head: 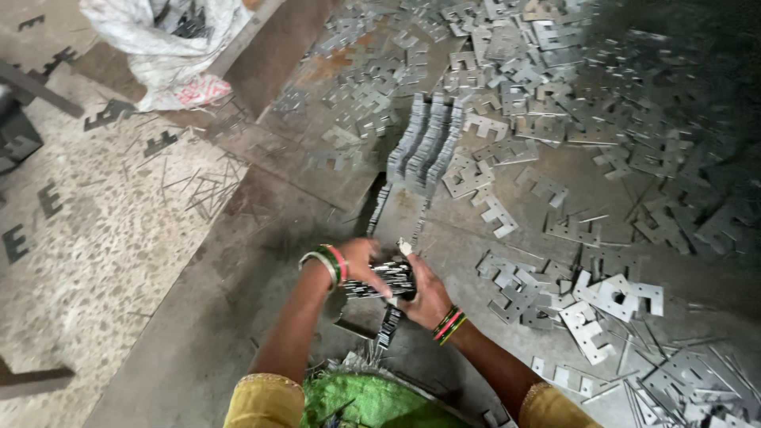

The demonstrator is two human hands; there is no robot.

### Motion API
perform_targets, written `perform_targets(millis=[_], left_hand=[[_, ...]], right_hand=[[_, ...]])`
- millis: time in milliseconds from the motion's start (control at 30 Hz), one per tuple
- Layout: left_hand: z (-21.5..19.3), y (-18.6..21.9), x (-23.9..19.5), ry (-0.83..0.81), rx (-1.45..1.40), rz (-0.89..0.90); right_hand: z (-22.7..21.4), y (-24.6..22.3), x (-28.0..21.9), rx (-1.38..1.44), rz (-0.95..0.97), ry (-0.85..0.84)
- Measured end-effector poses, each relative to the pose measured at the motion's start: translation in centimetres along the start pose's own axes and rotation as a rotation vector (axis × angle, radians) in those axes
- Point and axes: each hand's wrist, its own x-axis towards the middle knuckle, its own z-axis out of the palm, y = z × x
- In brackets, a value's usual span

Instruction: The person picks up metal plates from a pile on the floor and stacks them into a metal tray.

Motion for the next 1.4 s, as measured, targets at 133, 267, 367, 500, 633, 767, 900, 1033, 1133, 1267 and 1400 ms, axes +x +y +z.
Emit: perform_targets(millis=[133,267,367,500,633,767,900,1033,1133,1267,1400], left_hand=[[4.0,-7.1,-2.3,0.292,-0.588,0.139],[7.8,-4.4,-2.7,0.608,-1.233,0.096],[6.4,-3.3,-4.0,0.592,-1.569,0.131],[6.4,-3.2,-4.3,0.555,-1.429,0.205],[8.2,-2.6,-3.1,0.71,-1.313,0.062],[7.9,-2.8,-2.7,0.722,-1.401,0.043],[7.6,-3.3,-3.0,0.572,-1.586,0.116],[7.5,-2.3,-3.7,0.561,-1.458,0.22],[7.8,-3.4,-4.3,0.453,-1.484,0.158],[9.0,-5.0,-1.2,0.575,-1.602,0.155],[10.2,-3.5,-1.5,0.893,-1.001,-0.232]], right_hand=[[0.7,0.0,0.2,0.014,0.207,-0.027],[4.2,-3.0,0.4,-0.007,0.046,0.179],[3.5,-4.0,0.8,0.05,0.004,0.151],[2.2,-4.3,1.6,0.023,-0.043,0.067],[2.7,-4.0,0.6,-0.031,0.024,0.043],[2.8,-3.5,0.9,-0.087,0.039,0.093],[3.1,-3.7,0.5,-0.021,0.092,-0.024],[4.6,-5.1,-0.3,-0.05,0.07,0.118],[4.5,-4.9,0.8,-0.039,0.016,0.147],[4.2,-5.0,-0.2,-0.079,0.091,0.114],[2.4,-3.9,0.2,-0.41,0.032,-0.032]])
